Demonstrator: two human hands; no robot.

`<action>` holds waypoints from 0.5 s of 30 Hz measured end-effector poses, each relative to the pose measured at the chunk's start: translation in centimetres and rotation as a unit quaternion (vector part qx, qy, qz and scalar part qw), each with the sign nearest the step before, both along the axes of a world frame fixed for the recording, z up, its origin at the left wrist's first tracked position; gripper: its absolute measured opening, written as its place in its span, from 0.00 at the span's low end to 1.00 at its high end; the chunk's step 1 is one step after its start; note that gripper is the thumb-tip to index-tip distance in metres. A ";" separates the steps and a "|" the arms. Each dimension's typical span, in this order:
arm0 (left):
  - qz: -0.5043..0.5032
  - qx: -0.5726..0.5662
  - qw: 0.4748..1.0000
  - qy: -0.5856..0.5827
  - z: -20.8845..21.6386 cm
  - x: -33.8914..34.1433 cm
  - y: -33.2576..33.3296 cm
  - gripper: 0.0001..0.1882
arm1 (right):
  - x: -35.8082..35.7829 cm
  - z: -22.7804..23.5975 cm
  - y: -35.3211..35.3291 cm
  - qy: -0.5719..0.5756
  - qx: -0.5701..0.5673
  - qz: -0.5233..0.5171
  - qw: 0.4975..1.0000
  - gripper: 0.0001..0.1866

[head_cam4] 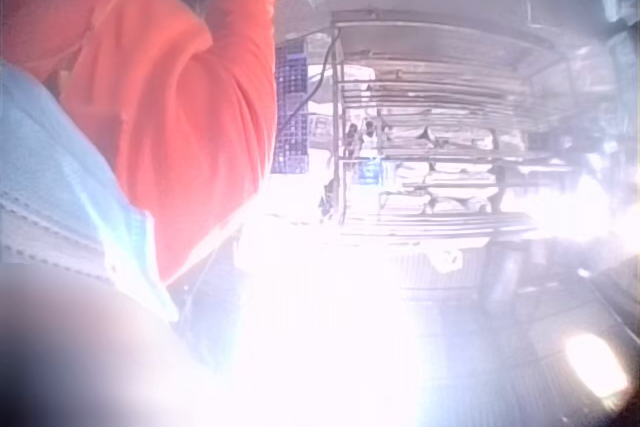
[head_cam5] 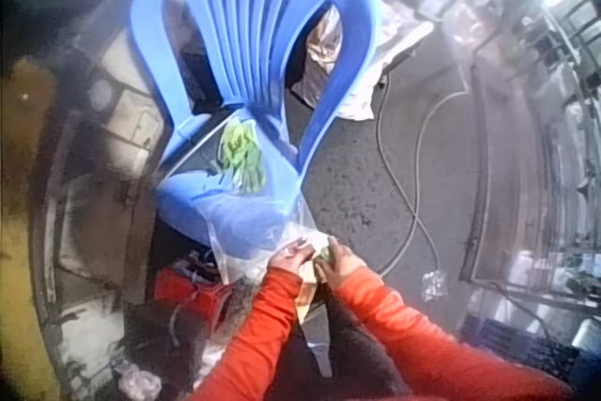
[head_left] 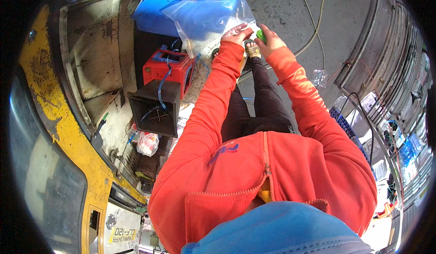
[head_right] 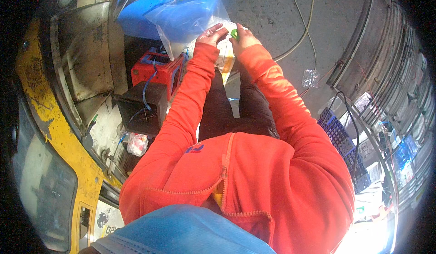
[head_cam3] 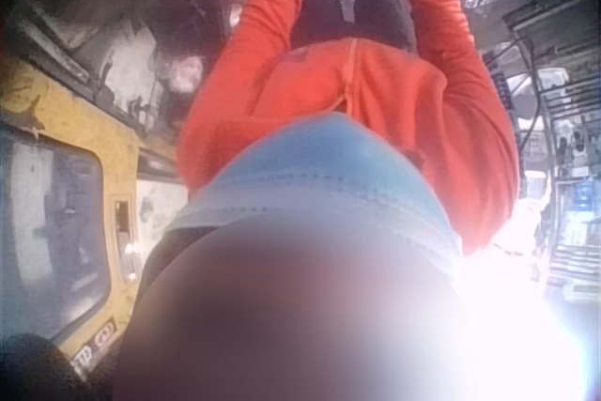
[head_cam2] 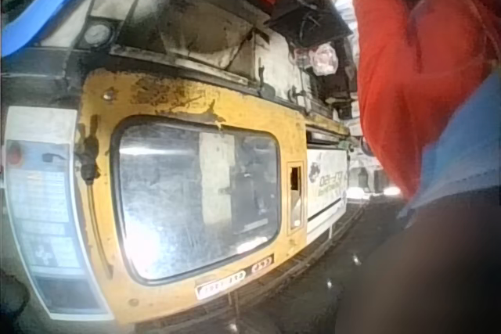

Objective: The person places a dark object into a clear plastic bag, then puts the bag into a larger white sack. They secure the sack with a blue strap, repeating the process with another bag and sack.

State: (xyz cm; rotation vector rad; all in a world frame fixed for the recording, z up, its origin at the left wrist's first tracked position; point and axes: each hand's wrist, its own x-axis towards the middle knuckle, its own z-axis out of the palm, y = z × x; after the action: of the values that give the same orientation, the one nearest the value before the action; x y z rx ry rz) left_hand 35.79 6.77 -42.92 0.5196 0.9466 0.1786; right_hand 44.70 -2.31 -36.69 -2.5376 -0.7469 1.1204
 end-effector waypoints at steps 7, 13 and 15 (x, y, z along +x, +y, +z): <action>-0.014 0.032 0.999 0.018 0.6 -0.2 0.3 0.20 | 0.1 0.3 -0.6 -0.013 0.006 0.010 1.000 0.29; -0.026 0.023 0.999 0.025 0.1 -0.2 0.4 0.21 | 0.7 0.0 -0.8 0.020 0.023 0.027 0.999 0.29; -0.027 0.024 0.999 0.025 -0.1 -0.2 0.3 0.21 | 0.8 0.0 -0.7 0.042 0.020 0.029 0.998 0.29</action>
State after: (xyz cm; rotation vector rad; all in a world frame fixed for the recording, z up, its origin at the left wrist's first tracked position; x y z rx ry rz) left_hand 35.61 7.12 -43.02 0.5964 0.9780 0.1402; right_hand 45.52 -3.05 -36.64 -2.4342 -0.8192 1.2090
